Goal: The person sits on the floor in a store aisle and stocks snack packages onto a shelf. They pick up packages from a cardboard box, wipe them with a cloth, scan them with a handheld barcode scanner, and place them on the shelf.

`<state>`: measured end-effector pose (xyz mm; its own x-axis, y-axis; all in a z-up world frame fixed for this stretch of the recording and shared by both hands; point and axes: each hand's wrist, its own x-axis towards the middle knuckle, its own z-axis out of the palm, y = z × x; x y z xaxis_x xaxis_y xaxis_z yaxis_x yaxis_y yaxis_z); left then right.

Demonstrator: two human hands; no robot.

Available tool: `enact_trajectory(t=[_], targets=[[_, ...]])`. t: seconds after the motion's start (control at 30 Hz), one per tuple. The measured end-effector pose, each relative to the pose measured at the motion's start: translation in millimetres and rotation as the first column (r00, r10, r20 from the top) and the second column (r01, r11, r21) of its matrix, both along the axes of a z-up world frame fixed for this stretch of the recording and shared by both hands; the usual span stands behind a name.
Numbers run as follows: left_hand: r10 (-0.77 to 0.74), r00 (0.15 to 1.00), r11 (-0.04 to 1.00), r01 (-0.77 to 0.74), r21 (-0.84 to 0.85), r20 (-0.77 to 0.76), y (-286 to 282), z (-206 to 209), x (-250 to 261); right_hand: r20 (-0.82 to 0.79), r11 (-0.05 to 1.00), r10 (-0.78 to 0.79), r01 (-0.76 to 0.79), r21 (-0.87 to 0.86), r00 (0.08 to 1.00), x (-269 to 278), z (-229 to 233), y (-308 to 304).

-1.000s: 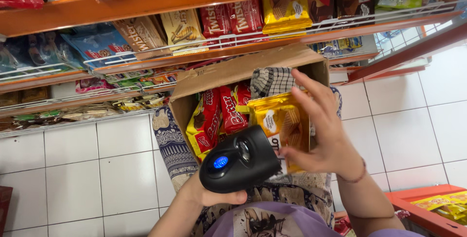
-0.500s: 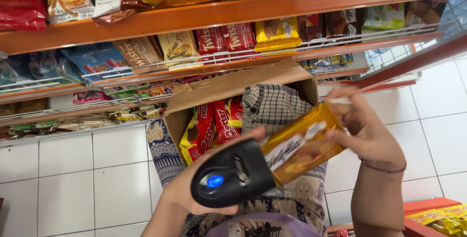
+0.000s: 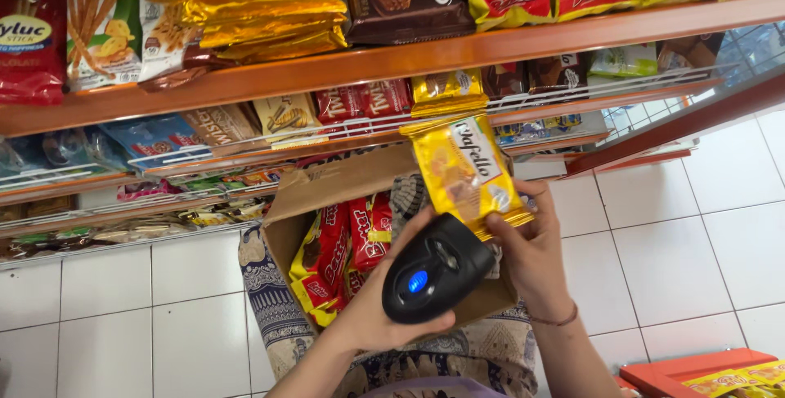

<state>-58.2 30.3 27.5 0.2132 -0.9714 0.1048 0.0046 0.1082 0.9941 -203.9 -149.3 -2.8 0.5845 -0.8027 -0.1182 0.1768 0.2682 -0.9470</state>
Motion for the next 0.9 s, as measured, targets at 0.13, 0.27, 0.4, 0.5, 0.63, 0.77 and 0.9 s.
enact_trajectory(t=[0.13, 0.27, 0.4, 0.5, 0.63, 0.77, 0.9], targets=[[0.090, 0.992, 0.991, -0.080, 0.106, -0.092, -16, 8, 11, -0.028, 0.983, 0.121, -0.123, -0.133, 0.992, 8, 9, -10], [0.058, 0.998, 0.986, -0.061, 0.155, 0.023, -34, 31, 39, -0.020, 0.985, 0.161, -0.162, -0.063, 0.987, 16, 11, -40], [0.021, 0.988, 0.988, -0.044, 0.147, 0.155, -61, 46, 62, -0.017, 0.984, 0.165, -0.166, -0.061, 0.986, 34, 7, -75], [0.071, 0.943, 0.991, -0.105, 0.087, 0.324, -72, 54, 74, 0.011, 0.987, 0.136, -0.134, -0.088, 0.991, 46, 2, -100], [-0.124, 0.828, 0.978, 0.009, 0.209, 0.547, -76, 69, 108, -0.043, 0.977, 0.081, -0.087, -0.194, 0.996, 64, -15, -128], [-0.309, 0.695, 0.949, 0.177, 0.261, 0.650, -93, 73, 124, -0.113, 0.961, 0.053, -0.081, -0.263, 0.992, 81, -30, -139], [-0.334, 0.650, 0.942, 0.204, 0.266, 0.683, -124, 52, 128, -0.113, 0.905, 0.029, -0.074, -0.418, 0.993, 95, -35, -141]])
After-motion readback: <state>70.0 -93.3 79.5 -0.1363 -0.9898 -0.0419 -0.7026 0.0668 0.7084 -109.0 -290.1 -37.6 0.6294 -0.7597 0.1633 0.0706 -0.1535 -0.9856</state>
